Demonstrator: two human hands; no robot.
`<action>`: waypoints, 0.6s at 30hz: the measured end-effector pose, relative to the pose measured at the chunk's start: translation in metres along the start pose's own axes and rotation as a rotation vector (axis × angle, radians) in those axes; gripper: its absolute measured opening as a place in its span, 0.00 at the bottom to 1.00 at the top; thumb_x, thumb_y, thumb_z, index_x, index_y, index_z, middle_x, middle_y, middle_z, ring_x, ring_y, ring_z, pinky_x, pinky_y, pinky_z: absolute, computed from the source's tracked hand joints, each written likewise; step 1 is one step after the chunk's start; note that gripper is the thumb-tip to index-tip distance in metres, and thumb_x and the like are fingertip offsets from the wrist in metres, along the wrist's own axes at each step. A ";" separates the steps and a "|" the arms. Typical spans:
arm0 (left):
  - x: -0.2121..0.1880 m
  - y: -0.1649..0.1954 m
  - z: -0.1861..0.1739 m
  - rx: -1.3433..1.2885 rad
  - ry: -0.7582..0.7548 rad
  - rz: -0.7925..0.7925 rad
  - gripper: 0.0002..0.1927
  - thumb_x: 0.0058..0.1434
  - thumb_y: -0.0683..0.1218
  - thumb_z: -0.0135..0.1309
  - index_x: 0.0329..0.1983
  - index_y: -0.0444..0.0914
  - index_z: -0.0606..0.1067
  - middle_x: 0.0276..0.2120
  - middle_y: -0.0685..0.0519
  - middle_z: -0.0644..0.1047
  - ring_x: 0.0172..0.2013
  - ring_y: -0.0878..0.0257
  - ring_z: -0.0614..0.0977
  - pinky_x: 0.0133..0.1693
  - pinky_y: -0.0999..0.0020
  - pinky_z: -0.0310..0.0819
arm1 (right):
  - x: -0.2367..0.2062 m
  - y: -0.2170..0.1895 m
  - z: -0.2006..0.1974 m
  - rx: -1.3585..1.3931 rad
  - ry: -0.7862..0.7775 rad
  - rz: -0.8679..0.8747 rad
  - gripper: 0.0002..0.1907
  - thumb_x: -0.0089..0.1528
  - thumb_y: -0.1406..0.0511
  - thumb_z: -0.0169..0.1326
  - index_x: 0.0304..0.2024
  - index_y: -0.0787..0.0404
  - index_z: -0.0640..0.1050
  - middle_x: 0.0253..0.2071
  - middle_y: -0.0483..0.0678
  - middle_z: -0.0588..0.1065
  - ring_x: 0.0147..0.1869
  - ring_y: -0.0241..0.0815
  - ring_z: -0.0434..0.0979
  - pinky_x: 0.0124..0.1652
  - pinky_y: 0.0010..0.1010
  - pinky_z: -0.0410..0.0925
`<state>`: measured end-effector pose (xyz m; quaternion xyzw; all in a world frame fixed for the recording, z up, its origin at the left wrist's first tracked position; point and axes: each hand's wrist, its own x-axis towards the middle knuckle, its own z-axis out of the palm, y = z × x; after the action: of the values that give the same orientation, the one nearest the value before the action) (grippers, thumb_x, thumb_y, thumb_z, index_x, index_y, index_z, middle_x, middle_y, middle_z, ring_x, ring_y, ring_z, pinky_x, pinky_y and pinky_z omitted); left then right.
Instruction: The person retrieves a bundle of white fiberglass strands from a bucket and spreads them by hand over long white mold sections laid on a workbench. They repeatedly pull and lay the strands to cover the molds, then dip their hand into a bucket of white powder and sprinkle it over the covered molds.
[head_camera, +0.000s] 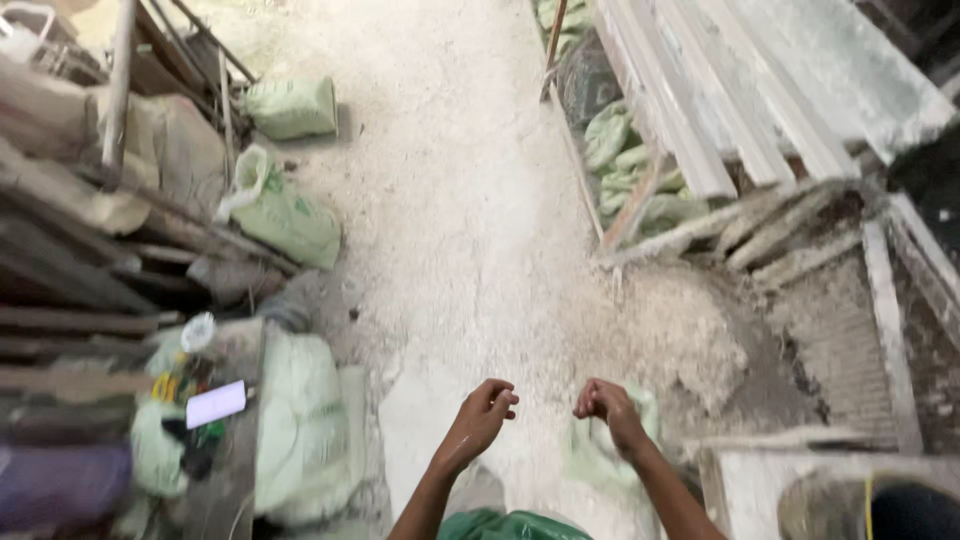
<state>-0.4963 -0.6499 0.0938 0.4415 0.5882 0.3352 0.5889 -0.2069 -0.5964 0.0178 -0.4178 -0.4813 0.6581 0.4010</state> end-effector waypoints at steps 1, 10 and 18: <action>0.028 0.027 -0.019 0.015 -0.025 -0.019 0.20 0.69 0.51 0.44 0.57 0.34 0.72 0.48 0.46 0.82 0.43 0.60 0.85 0.47 0.65 0.78 | 0.028 -0.022 0.004 0.009 0.036 0.015 0.16 0.68 0.64 0.39 0.29 0.66 0.71 0.29 0.53 0.74 0.34 0.44 0.77 0.42 0.36 0.74; 0.299 0.210 -0.160 0.186 -0.119 0.148 0.19 0.71 0.51 0.43 0.58 0.35 0.73 0.49 0.45 0.82 0.46 0.59 0.85 0.48 0.63 0.79 | 0.256 -0.190 -0.026 -0.261 0.292 -0.124 0.15 0.68 0.64 0.48 0.46 0.70 0.79 0.36 0.54 0.81 0.46 0.47 0.86 0.48 0.40 0.77; 0.559 0.365 -0.263 0.200 0.154 0.219 0.19 0.70 0.50 0.43 0.59 0.36 0.72 0.49 0.46 0.83 0.45 0.56 0.85 0.47 0.60 0.80 | 0.593 -0.287 -0.047 -0.172 0.182 -0.264 0.17 0.74 0.60 0.43 0.37 0.65 0.73 0.32 0.49 0.71 0.45 0.45 0.83 0.50 0.36 0.78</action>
<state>-0.6642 0.0348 0.2272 0.5324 0.6104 0.3699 0.4551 -0.3224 0.0308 0.1894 -0.4415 -0.5480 0.5157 0.4887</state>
